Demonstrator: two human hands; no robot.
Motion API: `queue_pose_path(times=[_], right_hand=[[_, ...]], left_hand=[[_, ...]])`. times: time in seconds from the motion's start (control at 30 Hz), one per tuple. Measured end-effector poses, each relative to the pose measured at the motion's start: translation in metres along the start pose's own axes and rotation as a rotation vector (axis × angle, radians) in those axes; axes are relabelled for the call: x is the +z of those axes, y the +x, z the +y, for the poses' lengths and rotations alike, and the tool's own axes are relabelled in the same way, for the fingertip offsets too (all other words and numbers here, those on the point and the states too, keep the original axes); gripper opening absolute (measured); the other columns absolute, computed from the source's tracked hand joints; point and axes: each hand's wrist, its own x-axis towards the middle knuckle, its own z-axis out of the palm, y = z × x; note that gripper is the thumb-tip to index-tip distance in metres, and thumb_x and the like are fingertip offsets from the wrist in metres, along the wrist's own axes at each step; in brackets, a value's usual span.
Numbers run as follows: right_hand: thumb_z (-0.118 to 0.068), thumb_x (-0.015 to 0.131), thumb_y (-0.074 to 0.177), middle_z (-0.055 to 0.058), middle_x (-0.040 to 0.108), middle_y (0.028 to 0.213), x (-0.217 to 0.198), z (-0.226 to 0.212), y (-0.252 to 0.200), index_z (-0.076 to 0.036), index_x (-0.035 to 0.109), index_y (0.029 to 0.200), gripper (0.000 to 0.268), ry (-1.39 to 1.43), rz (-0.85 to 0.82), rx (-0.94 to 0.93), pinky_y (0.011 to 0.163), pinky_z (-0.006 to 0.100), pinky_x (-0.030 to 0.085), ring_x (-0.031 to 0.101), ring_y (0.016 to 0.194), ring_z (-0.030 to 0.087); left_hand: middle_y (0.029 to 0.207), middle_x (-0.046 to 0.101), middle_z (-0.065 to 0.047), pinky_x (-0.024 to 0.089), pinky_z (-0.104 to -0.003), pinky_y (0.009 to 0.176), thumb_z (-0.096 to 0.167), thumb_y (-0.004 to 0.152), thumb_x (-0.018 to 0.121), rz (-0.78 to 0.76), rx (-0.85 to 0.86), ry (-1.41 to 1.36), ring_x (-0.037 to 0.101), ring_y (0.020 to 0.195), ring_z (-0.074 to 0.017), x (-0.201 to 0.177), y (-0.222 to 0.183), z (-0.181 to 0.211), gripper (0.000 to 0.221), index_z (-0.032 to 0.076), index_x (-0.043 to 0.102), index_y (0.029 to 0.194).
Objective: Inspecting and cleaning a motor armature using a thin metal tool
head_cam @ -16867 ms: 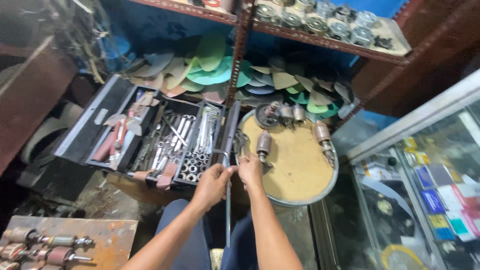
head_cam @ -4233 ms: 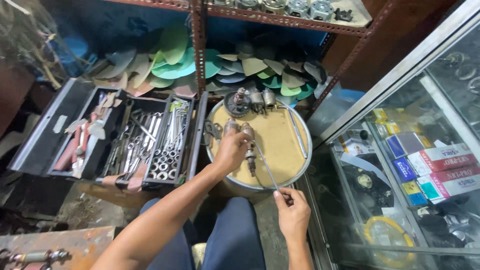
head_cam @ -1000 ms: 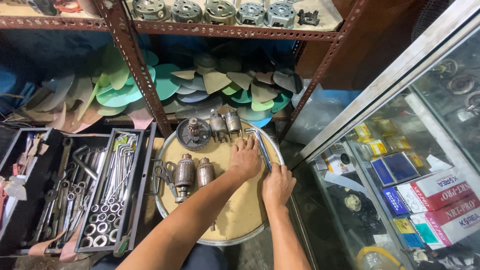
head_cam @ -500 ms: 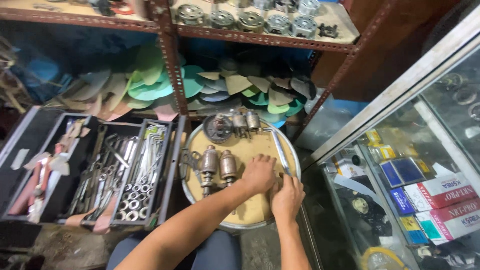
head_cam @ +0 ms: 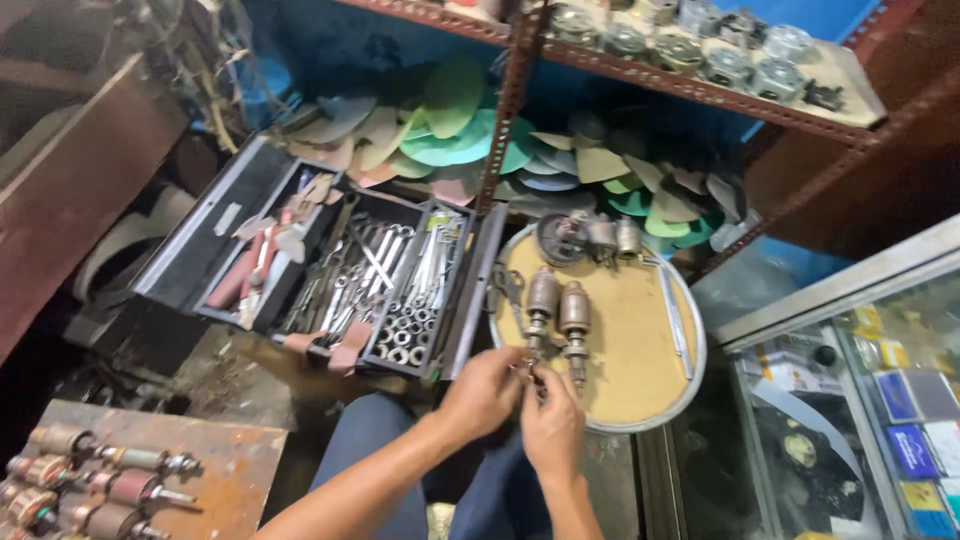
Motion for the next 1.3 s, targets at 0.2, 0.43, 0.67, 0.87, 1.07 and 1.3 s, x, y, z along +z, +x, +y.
queue_pose_path(times=[0.2,0.43,0.67,0.87,1.07,1.3], right_hand=[[-0.016,0.065,0.087,0.011,0.072,0.097,0.073,-0.063,0.023,-0.006,0.073,0.106,0.023,0.072,-0.245,-0.134,0.075,0.04,0.055,0.069,0.08,0.031],[-0.025,0.069,0.09,0.009,0.071,0.096,0.188,-0.072,0.09,-0.013,0.073,0.109,0.023,-0.133,-0.399,-0.109,0.08,0.046,0.06,0.073,0.093,0.034],[-0.014,0.052,0.092,0.014,0.068,0.11,0.257,-0.042,0.143,-0.012,0.064,0.115,0.026,-0.291,-0.471,0.064,0.086,0.052,0.061,0.072,0.1,0.041],[-0.007,0.041,0.096,0.017,0.065,0.127,0.253,-0.063,0.155,-0.005,0.053,0.135,0.04,-0.363,-0.538,0.207,0.094,0.053,0.06,0.07,0.11,0.044],[-0.007,0.037,0.098,0.02,0.065,0.128,0.259,-0.058,0.156,-0.001,0.052,0.133,0.039,-0.281,-0.546,0.301,0.095,0.056,0.059,0.069,0.112,0.047],[-0.011,0.049,0.099,0.022,0.063,0.127,0.241,-0.079,0.156,0.001,0.055,0.126,0.03,-0.248,-0.488,0.293,0.097,0.056,0.058,0.066,0.116,0.047]], left_hand=[[0.091,0.078,-0.013,0.057,-0.041,0.068,0.019,0.088,0.063,0.271,-0.278,0.139,0.073,0.073,-0.0321,-0.078,0.01,-0.095,0.026,0.006,0.073,0.107],[0.1,0.079,-0.016,0.055,-0.05,0.089,0.018,0.093,0.066,0.22,-0.401,0.198,0.074,0.103,-0.0373,-0.123,0.082,-0.192,0.027,0.011,0.074,0.118],[0.097,0.072,-0.009,0.059,-0.051,0.087,0.03,0.09,0.066,0.061,-0.36,0.482,0.071,0.1,-0.036,-0.111,0.167,-0.244,0.021,0.022,0.076,0.106],[0.094,0.066,-0.009,0.059,-0.048,0.087,0.032,0.086,0.067,-0.001,-0.317,0.645,0.068,0.097,-0.0353,-0.087,0.212,-0.261,0.021,0.016,0.075,0.098],[0.102,0.067,-0.01,0.059,-0.046,0.088,0.026,0.083,0.064,-0.056,-0.331,0.703,0.067,0.101,-0.035,-0.077,0.227,-0.27,0.027,0.013,0.073,0.105],[0.102,0.066,-0.014,0.056,-0.048,0.095,0.021,0.082,0.07,-0.038,-0.435,0.54,0.065,0.105,-0.0379,-0.088,0.228,-0.253,0.022,0.01,0.068,0.101]])
